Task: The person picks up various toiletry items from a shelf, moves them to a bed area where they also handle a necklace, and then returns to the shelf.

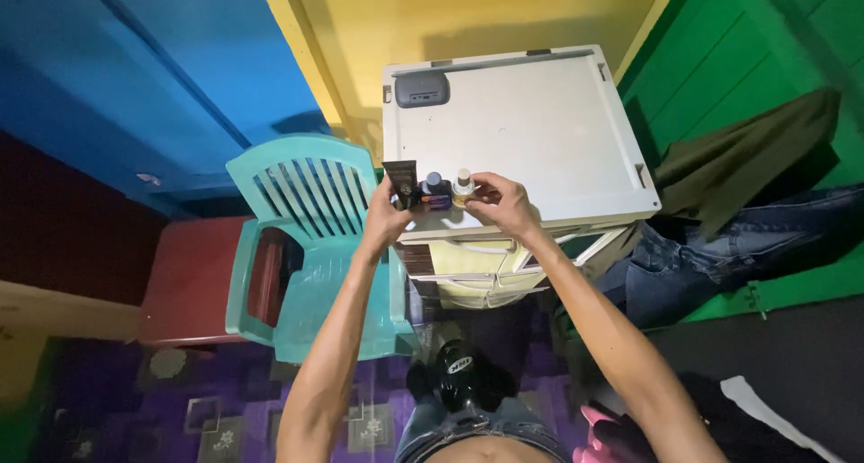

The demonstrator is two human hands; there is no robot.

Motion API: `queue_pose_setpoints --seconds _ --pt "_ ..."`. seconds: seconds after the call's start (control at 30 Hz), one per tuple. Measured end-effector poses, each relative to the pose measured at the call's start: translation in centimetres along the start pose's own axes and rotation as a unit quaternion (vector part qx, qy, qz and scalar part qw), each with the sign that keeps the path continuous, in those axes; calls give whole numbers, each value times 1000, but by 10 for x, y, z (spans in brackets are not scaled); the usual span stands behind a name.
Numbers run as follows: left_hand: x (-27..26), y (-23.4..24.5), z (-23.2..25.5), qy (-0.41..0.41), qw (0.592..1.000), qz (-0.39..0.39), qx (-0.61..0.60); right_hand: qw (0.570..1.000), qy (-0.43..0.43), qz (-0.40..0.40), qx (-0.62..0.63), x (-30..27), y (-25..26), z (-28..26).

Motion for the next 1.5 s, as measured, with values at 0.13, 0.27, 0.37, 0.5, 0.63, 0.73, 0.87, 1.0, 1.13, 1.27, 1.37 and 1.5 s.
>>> queue_pose_setpoints --seconds 0.13,0.27,0.37,0.5,0.63,0.73,0.87,1.0,1.13,1.27,1.37,1.5 --pt "-7 1 28 -12 1000 -9 11 999 -20 -15 -24 -4 -2 -8" --pt "-11 7 28 5 1000 -16 -1 1000 -20 -5 -24 -9 -3 -18" --pt "-12 17 13 12 1000 -20 -5 999 6 42 -29 -8 1 -18" --pt "-19 29 8 -46 998 -10 34 938 189 217 -195 -34 8 -60" --pt "-15 28 -14 -63 996 -20 67 901 258 211 -279 -31 -16 -107" --pt "-9 25 -25 -73 993 -35 83 878 289 186 -334 -15 -30 -110" --pt "-7 27 -27 -73 994 -24 76 896 258 143 -333 3 -37 -87" --pt "-6 28 -24 -79 994 -16 74 913 213 119 -326 10 -39 -77" --pt "-7 30 -24 -80 994 -14 71 916 198 121 -327 7 -38 -74" --pt "-11 34 -24 -90 995 -8 53 936 166 154 -268 -16 -31 -109" --pt "-23 45 -14 -102 994 22 40 923 190 230 -242 -37 -31 -89" --pt "-47 64 -20 -87 994 71 17 920 227 256 -192 -79 -55 -119"
Point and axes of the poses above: each hand's wrist, its own x-axis towards the middle knuckle, its own y-axis out of the back of the hand, z = x × y, the point moved 9 cm from there along x, towards the middle knuckle, and after that the axes turned 1 degree about -x, right-handed, at the moved point
